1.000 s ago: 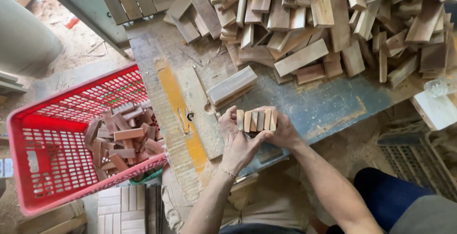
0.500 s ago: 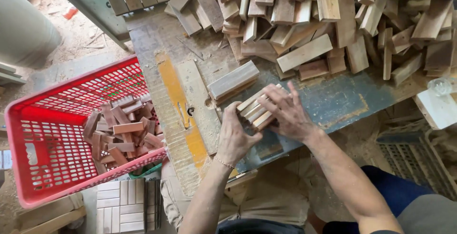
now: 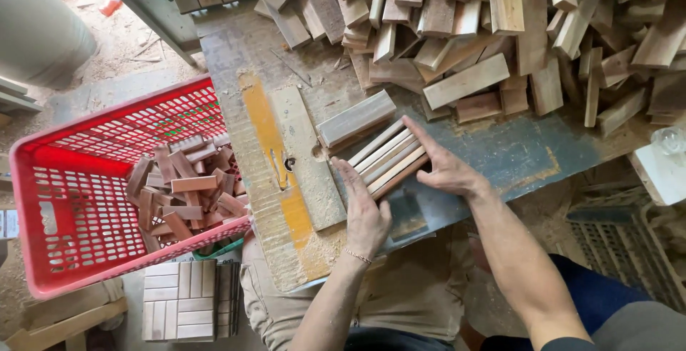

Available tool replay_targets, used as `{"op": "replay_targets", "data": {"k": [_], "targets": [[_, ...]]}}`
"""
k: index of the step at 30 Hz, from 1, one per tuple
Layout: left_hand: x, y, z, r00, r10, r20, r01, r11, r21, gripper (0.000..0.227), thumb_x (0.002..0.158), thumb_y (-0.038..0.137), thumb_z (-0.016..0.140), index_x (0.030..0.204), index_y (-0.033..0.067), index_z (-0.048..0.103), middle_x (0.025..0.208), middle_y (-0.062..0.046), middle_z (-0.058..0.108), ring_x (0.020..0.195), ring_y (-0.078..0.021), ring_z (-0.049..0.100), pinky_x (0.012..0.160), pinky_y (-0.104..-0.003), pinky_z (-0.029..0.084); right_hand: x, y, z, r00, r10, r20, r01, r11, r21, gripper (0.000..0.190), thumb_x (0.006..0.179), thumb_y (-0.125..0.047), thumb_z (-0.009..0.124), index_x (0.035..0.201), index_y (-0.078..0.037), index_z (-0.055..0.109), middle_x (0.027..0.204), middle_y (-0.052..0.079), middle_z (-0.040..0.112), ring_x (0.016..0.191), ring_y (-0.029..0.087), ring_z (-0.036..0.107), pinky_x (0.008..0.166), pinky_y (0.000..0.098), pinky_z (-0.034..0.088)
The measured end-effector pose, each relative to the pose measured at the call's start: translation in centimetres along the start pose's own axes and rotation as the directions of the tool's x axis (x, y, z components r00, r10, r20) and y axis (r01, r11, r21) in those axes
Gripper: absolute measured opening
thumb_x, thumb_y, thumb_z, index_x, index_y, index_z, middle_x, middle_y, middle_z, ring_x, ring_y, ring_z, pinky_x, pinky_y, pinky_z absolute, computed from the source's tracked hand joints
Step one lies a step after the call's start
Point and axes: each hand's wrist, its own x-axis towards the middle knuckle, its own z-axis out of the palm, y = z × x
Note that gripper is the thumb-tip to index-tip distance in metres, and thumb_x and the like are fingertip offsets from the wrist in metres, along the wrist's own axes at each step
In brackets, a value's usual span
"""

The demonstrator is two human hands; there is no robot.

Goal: Routing the edges of small wooden blocks on a router table and placing them into a storage basket.

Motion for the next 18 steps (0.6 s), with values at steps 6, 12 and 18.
{"op": "replay_targets", "data": {"k": [6, 12, 18], "targets": [[-0.7, 1.8, -3.7, 0.994, -0.104, -0.019, 0.095, 0.958, -0.27, 0.106, 0.086, -0.002, 0.067, 0.161, -0.0004, -0.007, 0.167, -0.031, 0.004, 0.153, -0.0425, 0.009, 0.126, -0.049, 0.014, -0.7, 1.1, 0.5, 0.994, 0.075, -0.075, -0.039, 0.915, 0.401, 0.118, 0.066, 0.025, 0.069, 0.165, -0.016, 0.022, 0.16, 0.012, 0.039, 0.14, 0.017, 0.04, 0.113, 0.0409, 0.039], [1.6, 4.6, -6.5, 0.94, -0.34, 0.02, 0.339, 0.941, 0.012, 0.093, 0.094, 0.06, 0.059, 0.156, -0.0028, 0.031, 0.125, -0.035, 0.064, 0.12, -0.0493, 0.062, 0.099, -0.059, 0.052, 0.3, -2.4, 0.8, 0.886, 0.365, -0.285, -0.255, 0.898, 0.358, 0.086, 0.087, -0.025, 0.082, 0.154, 0.001, 0.037, 0.126, 0.024, 0.065, 0.115, 0.024, 0.062, 0.099, 0.0366, 0.053], [2.5, 3.4, -6.0, 0.915, -0.385, -0.121, 0.404, 0.876, 0.264, 0.087, 0.09, 0.081, 0.048, 0.132, 0.0062, 0.061, 0.096, -0.029, 0.074, 0.1, -0.0447, 0.073, 0.087, -0.054, 0.058, 1.9, -4.7, 2.7, 0.723, 0.532, -0.441, -0.55, 0.829, 0.098, 0.073, 0.086, -0.062, 0.075, 0.136, -0.009, 0.064, 0.122, 0.018, 0.07, 0.116, 0.031, 0.067, 0.089, 0.0422, 0.06]]}}
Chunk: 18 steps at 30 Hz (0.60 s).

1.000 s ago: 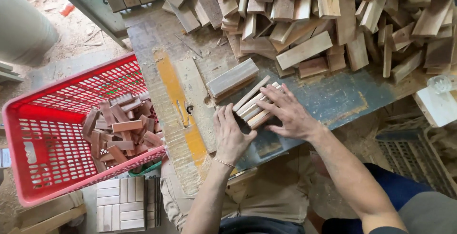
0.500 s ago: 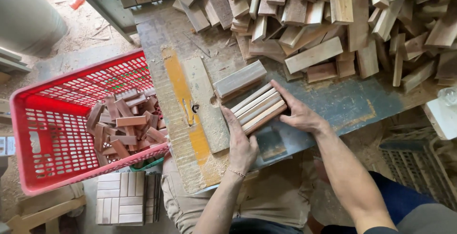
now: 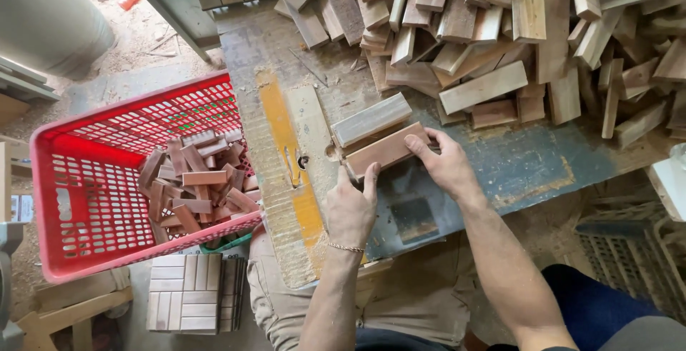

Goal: Routing the edges of small wooden blocks on a router table and placing them into a storage basket.

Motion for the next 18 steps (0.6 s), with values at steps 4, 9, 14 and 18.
{"op": "replay_targets", "data": {"k": [4, 9, 14, 18], "targets": [[0.1, 2.1, -1.6, 0.999, -0.044, 0.028, 0.047, 0.99, -0.132, 0.086, 0.09, 0.077, 0.05, 0.138, 0.0057, 0.059, 0.104, -0.028, 0.074, 0.107, -0.0431, 0.071, 0.091, -0.053, 0.056, 0.9, 0.4, 1.6, 0.999, -0.01, -0.042, 0.014, 0.995, 0.096, 0.062, 0.087, -0.062, 0.076, 0.129, -0.016, 0.071, 0.113, 0.011, 0.074, 0.109, 0.026, 0.07, 0.088, 0.0415, 0.059], [1.9, 3.8, -1.7, 0.997, -0.018, -0.076, -0.011, 0.929, -0.371, 0.064, 0.101, 0.053, 0.054, 0.127, -0.0047, 0.066, 0.099, -0.028, 0.074, 0.099, -0.0406, 0.074, 0.084, -0.051, 0.059, 3.2, 0.9, 3.0, 0.996, -0.011, -0.084, 0.049, 0.885, 0.463, 0.067, 0.09, -0.043, 0.082, 0.134, 0.001, 0.061, 0.13, 0.027, 0.059, 0.118, 0.036, 0.063, 0.093, 0.0483, 0.059], [4.6, 3.4, -0.7, 0.99, 0.039, -0.139, -0.083, 0.941, -0.328, 0.061, 0.097, 0.057, 0.06, 0.114, 0.0, 0.072, 0.099, -0.025, 0.074, 0.101, -0.04, 0.073, 0.084, -0.049, 0.06, 3.8, 0.6, 1.3, 0.993, -0.07, -0.097, 0.108, 0.873, 0.476, 0.076, 0.092, -0.042, 0.082, 0.144, 0.003, 0.05, 0.138, 0.034, 0.048, 0.122, 0.042, 0.059, 0.092, 0.0512, 0.059], [3.4, 2.5, -0.9, 0.997, 0.012, -0.072, -0.034, 0.947, -0.32, 0.086, 0.089, 0.06, 0.071, 0.14, -0.0077, 0.053, 0.116, -0.029, 0.069, 0.106, -0.0373, 0.072, 0.085, -0.047, 0.061, 6.1, 4.4, -4.6, 0.57, -0.785, -0.241, 0.541, 0.58, -0.609, 0.048, 0.086, 0.0, 0.071, 0.134, -0.004, 0.062, 0.133, 0.018, 0.049, 0.126, 0.038, 0.045, 0.107, 0.0575, 0.04]]}}
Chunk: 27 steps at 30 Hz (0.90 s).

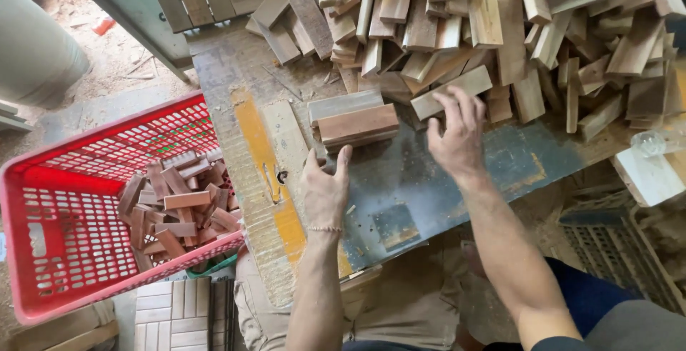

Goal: Routing the edges of small wooden blocks on a router table and placing them into a storage basket.

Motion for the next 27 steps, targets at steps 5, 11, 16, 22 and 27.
{"op": "replay_targets", "data": {"k": [5, 11, 16, 22, 27], "targets": [[-3.6, 0.1, 3.3, 0.967, 0.245, -0.065, -0.248, 0.967, -0.06, 0.057, 0.09, 0.042, 0.078, 0.13, 0.0032, 0.064, 0.097, -0.014, 0.07, 0.087, -0.0254, 0.072, 0.075, -0.037, 0.06, 1.6, 6.8, -0.1, 0.979, -0.162, 0.125, 0.199, 0.893, -0.403, 0.049, 0.087, -0.001, 0.066, 0.134, -0.014, 0.062, 0.133, 0.013, 0.054, 0.139, 0.039, 0.04, 0.109, 0.0744, 0.025], [-4.1, 3.0, 9.7, 0.901, 0.172, 0.399, 0.121, 0.781, -0.612, 0.071, 0.087, 0.031, 0.083, 0.14, -0.0041, 0.051, 0.122, -0.023, 0.066, 0.113, -0.0297, 0.064, 0.096, -0.04, 0.053, -0.9, 5.4, -3.0, 0.987, 0.085, 0.14, -0.079, 0.996, -0.046, 0.052, 0.07, -0.023, 0.084, 0.119, -0.019, 0.067, 0.114, 0.004, 0.057, 0.112, 0.028, 0.058, 0.101, 0.0548, 0.043], [-2.2, 6.9, 15.2, 0.808, 0.12, 0.577, 0.484, 0.423, -0.766, 0.079, 0.093, 0.033, 0.078, 0.151, -0.0046, 0.04, 0.149, -0.027, 0.047, 0.14, -0.0382, 0.047, 0.115, -0.051, 0.04, -0.1, -1.5, -8.0, 0.821, 0.468, 0.327, -0.57, 0.701, 0.427, 0.044, 0.068, -0.03, 0.094, 0.106, -0.023, 0.073, 0.107, -0.001, 0.065, 0.099, 0.014, 0.067, 0.091, 0.0306, 0.052], [1.2, 10.3, 16.5, 0.886, 0.103, 0.452, 0.425, 0.209, -0.881, 0.041, 0.102, 0.019, 0.062, 0.135, -0.0037, 0.054, 0.095, -0.017, 0.074, 0.086, -0.0268, 0.076, 0.082, -0.047, 0.065, 8.7, 2.0, -7.6, 0.959, 0.204, -0.195, -0.166, 0.967, 0.195, 0.032, 0.094, -0.037, 0.083, 0.105, -0.014, 0.064, 0.113, 0.004, 0.055, 0.112, 0.026, 0.061, 0.096, 0.0426, 0.049], [3.6, 13.3, 16.0, 0.823, -0.012, 0.568, 0.551, 0.258, -0.793, 0.062, 0.083, 0.04, 0.085, 0.118, -0.0029, 0.058, 0.097, -0.017, 0.073, 0.078, -0.0217, 0.076, 0.069, -0.036, 0.066, 9.7, 0.3, -6.9, 0.9, 0.435, -0.009, -0.432, 0.895, 0.113, 0.034, 0.087, -0.04, 0.076, 0.105, -0.02, 0.055, 0.102, 0.006, 0.058, 0.102, 0.027, 0.067, 0.087, 0.0437, 0.056]]}}
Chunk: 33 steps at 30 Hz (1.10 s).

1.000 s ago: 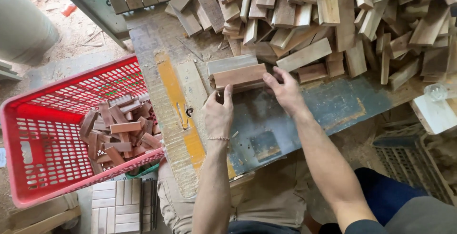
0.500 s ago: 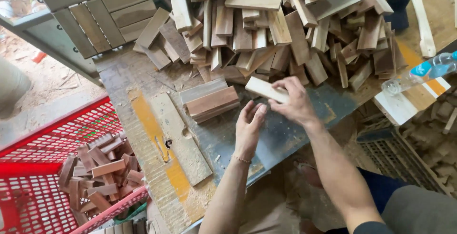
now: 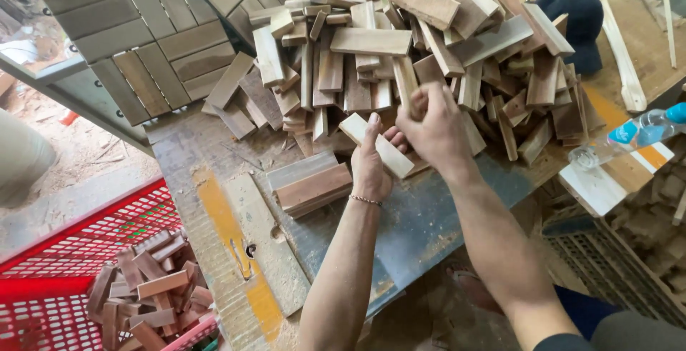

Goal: Routing the edges of small wooden blocks on a router table and placing them into a storage basket.

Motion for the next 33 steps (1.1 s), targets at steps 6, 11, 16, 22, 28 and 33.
{"op": "replay_targets", "data": {"k": [6, 11, 16, 22, 28, 33], "targets": [[2.1, -1.3, -1.7, 0.976, -0.108, 0.191, 0.135, 0.982, -0.132, 0.041, 0.082, 0.0, 0.079, 0.12, -0.0014, 0.064, 0.102, -0.017, 0.074, 0.088, -0.0278, 0.076, 0.081, -0.046, 0.064, -0.3, -4.8, -7.7, 0.967, -0.091, 0.237, 0.076, 0.994, 0.074, 0.032, 0.091, -0.042, 0.078, 0.101, -0.012, 0.074, 0.096, 0.016, 0.067, 0.105, 0.035, 0.066, 0.095, 0.0474, 0.051], [-2.2, 0.1, -0.5, 0.98, -0.105, 0.17, 0.121, 0.989, -0.087, 0.043, 0.081, 0.001, 0.074, 0.122, 0.0038, 0.061, 0.089, -0.009, 0.068, 0.076, -0.0193, 0.067, 0.073, -0.031, 0.058, 15.4, 1.7, -5.9, 0.983, -0.176, -0.047, 0.141, 0.898, -0.416, 0.058, 0.102, -0.045, 0.07, 0.137, -0.007, 0.044, 0.136, 0.02, 0.047, 0.129, 0.039, 0.038, 0.106, 0.0559, 0.036], [-3.0, 1.4, -0.1, 0.99, -0.086, 0.109, 0.094, 0.993, -0.07, 0.037, 0.079, 0.009, 0.08, 0.112, 0.0071, 0.063, 0.087, -0.008, 0.067, 0.074, -0.0201, 0.067, 0.071, -0.031, 0.059, 18.2, 0.4, -4.0, 0.981, 0.165, 0.102, -0.083, 0.832, -0.548, 0.086, 0.082, -0.066, 0.082, 0.135, -0.005, 0.053, 0.139, 0.023, 0.041, 0.129, 0.038, 0.039, 0.096, 0.0551, 0.049], [-3.7, 2.5, -0.8, 0.998, -0.037, 0.049, 0.034, 0.998, 0.055, 0.043, 0.08, 0.018, 0.079, 0.118, 0.007, 0.062, 0.091, -0.008, 0.071, 0.079, -0.0197, 0.07, 0.071, -0.034, 0.058, 15.6, -2.2, -1.6, 0.904, 0.403, 0.141, -0.351, 0.89, -0.293, 0.078, 0.078, -0.032, 0.083, 0.14, -0.011, 0.04, 0.133, 0.024, 0.034, 0.137, 0.046, 0.028, 0.122, 0.0558, 0.027], [-5.6, 4.7, -1.7, 0.999, -0.014, 0.04, 0.018, 0.995, -0.095, 0.046, 0.082, 0.011, 0.076, 0.123, 0.0004, 0.058, 0.087, -0.01, 0.068, 0.074, -0.0209, 0.067, 0.069, -0.03, 0.059, 16.1, -2.4, -0.1, 0.992, -0.023, -0.121, -0.025, 0.922, -0.386, 0.049, 0.103, -0.03, 0.071, 0.133, 0.003, 0.049, 0.118, 0.023, 0.059, 0.104, 0.036, 0.061, 0.085, 0.0531, 0.056], [-5.8, 4.2, -2.3, 0.999, 0.012, 0.03, -0.011, 1.0, -0.027, 0.044, 0.084, 0.017, 0.075, 0.122, 0.0022, 0.058, 0.09, -0.009, 0.07, 0.077, -0.0203, 0.069, 0.073, -0.034, 0.06, 12.1, -14.1, -0.5, 0.88, 0.152, 0.451, 0.086, 0.881, -0.466, 0.066, 0.1, -0.022, 0.042, 0.161, -0.019, 0.018, 0.119, 0.022, 0.058, 0.113, 0.041, 0.049, 0.109, 0.0695, 0.023]]}}
